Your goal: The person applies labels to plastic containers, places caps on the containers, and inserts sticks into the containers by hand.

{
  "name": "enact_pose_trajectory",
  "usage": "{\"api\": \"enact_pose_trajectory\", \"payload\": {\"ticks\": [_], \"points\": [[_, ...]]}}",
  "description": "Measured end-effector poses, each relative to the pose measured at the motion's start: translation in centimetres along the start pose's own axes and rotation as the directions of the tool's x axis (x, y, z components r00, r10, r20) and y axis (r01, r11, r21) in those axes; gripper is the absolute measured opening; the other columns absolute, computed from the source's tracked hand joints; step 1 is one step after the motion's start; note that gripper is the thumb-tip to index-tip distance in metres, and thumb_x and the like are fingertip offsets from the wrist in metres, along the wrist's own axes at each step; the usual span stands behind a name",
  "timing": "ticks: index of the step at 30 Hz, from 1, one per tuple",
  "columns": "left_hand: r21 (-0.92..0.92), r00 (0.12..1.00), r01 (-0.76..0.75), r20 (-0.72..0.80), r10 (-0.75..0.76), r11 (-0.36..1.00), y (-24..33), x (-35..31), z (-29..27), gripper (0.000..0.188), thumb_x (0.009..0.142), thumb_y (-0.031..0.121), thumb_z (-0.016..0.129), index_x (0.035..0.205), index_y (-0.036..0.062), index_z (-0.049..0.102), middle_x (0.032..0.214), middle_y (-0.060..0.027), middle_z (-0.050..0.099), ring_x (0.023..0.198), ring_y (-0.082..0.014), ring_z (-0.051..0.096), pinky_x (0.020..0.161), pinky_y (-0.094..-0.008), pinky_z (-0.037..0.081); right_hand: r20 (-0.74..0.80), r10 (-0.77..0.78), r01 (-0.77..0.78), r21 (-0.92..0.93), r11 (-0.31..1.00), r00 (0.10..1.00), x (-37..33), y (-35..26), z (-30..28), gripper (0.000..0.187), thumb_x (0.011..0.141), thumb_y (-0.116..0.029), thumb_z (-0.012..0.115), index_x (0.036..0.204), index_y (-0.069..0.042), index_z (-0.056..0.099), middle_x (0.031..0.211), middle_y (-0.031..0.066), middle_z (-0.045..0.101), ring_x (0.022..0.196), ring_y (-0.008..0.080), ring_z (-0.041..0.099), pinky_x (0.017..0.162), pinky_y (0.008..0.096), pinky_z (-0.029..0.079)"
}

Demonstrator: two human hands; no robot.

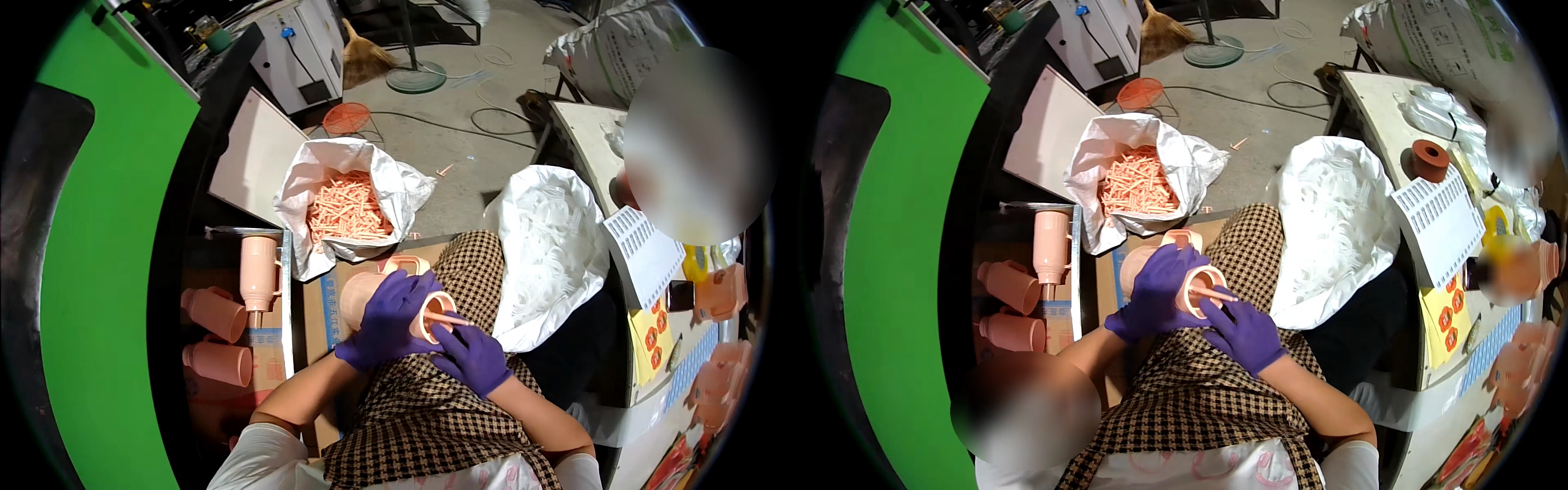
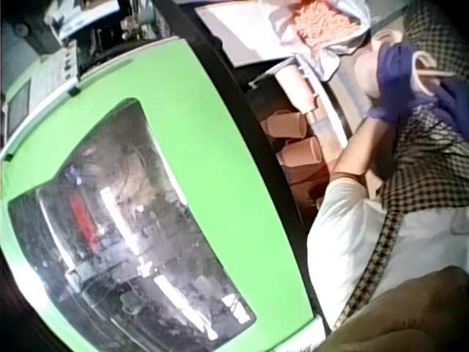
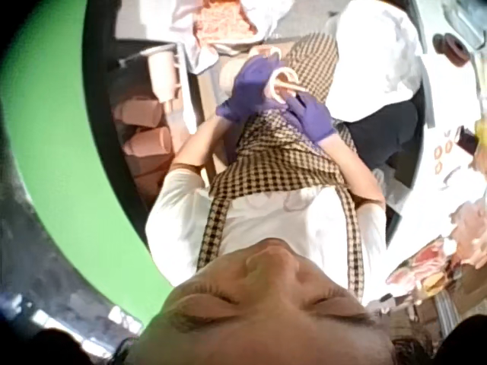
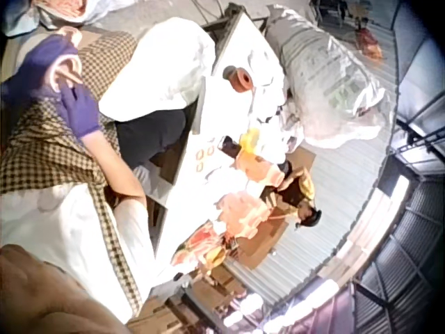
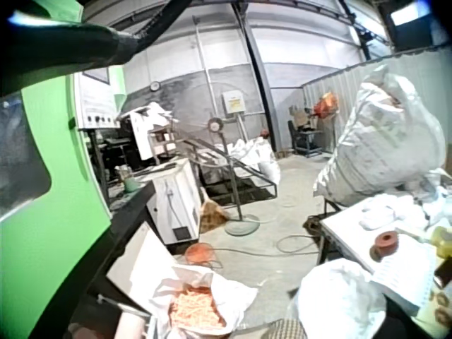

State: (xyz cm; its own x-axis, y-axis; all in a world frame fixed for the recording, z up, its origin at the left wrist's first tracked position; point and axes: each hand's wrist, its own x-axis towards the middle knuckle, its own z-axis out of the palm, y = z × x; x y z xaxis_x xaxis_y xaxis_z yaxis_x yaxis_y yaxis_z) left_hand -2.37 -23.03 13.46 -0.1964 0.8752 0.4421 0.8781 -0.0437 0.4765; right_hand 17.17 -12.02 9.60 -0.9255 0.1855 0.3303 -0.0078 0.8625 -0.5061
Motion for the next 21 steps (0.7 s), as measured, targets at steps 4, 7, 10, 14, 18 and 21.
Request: {"api": "enact_pose_trajectory", "payload": {"ticks": [4,7,10,14,18,21], "points": [[0.022,0.999,-0.014,0.041,0.013,1.000,1.1,1.0,1.1,0.062,0.068,0.045,0.082,0.109,0.0029,0.063,0.101,-0.0141,0.066,0.093,-0.0332,0.064,0.088,-0.0440,0.047,-0.064,0.138,-0.118,0.245,0.962,0.988,0.0,0.1,2.4,0.070,0.084,-0.039,0.077,0.144,-0.013,0.052,0.128,0.0186,0.063,0.098,0.0357,0.070,0.082,0.0411,0.059],[0.103,0.994,0.106,-0.011,-0.106,0.989,2.0,-0.5,0.7,0.060,0.067,0.042,0.083,0.108,0.0036,0.063,0.101,-0.0134,0.066,0.093,-0.0342,0.064,0.088,-0.0450,0.047,0.125,0.307,-0.331,0.344,0.878,0.943,2.6,-1.0,2.4,0.055,0.087,-0.047,0.073,0.130,-0.015,0.060,0.116,0.0157,0.070,0.091,0.0344,0.072,0.080,0.0404,0.058],[0.221,0.970,-0.002,-0.238,0.056,0.975,2.0,-2.3,2.6,0.060,0.066,0.036,0.086,0.110,0.0021,0.063,0.099,-0.0151,0.066,0.090,-0.0363,0.063,0.089,-0.0461,0.047,0.401,0.302,-0.431,0.284,0.856,0.865,3.0,0.0,3.5,0.045,0.083,-0.049,0.075,0.114,-0.017,0.071,0.098,0.0115,0.074,0.083,0.0327,0.072,0.074,0.0403,0.058],[0.101,0.973,0.219,-0.100,-0.210,0.970,1.8,-0.8,1.0,0.053,0.069,0.030,0.083,0.110,0.0007,0.065,0.111,-0.0159,0.066,0.096,-0.0366,0.064,0.095,-0.0475,0.045,0.390,0.132,-0.200,0.138,0.970,0.911,4.6,0.5,3.0,0.040,0.089,-0.039,0.068,0.123,-0.019,0.066,0.117,0.0144,0.069,0.089,0.0370,0.070,0.081,0.0426,0.057],[0.159,0.931,0.142,-0.357,-0.077,0.977,-4.7,-0.7,0.3,0.071,0.069,0.035,0.089,0.124,0.0000,0.059,0.117,-0.0160,0.067,0.105,-0.0358,0.067,0.096,-0.0454,0.053,0.125,0.083,-0.112,0.248,0.962,0.989,7.8,-0.8,-0.5,0.052,0.087,-0.030,0.070,0.136,-0.020,0.055,0.131,0.0185,0.061,0.095,0.0389,0.069,0.083,0.0443,0.057],[-0.120,0.842,0.304,-0.430,-0.326,0.945,-11.5,2.5,-5.0,0.112,0.070,0.025,0.089,0.158,0.0008,0.024,0.131,-0.0164,0.062,0.114,-0.0276,0.065,0.097,-0.0396,0.054,-0.214,0.002,0.021,0.107,0.994,0.977,7.3,1.0,-3.9,0.058,0.085,-0.028,0.073,0.138,-0.017,0.054,0.140,0.0179,0.057,0.104,0.0361,0.067,0.085,0.0445,0.057]]}}
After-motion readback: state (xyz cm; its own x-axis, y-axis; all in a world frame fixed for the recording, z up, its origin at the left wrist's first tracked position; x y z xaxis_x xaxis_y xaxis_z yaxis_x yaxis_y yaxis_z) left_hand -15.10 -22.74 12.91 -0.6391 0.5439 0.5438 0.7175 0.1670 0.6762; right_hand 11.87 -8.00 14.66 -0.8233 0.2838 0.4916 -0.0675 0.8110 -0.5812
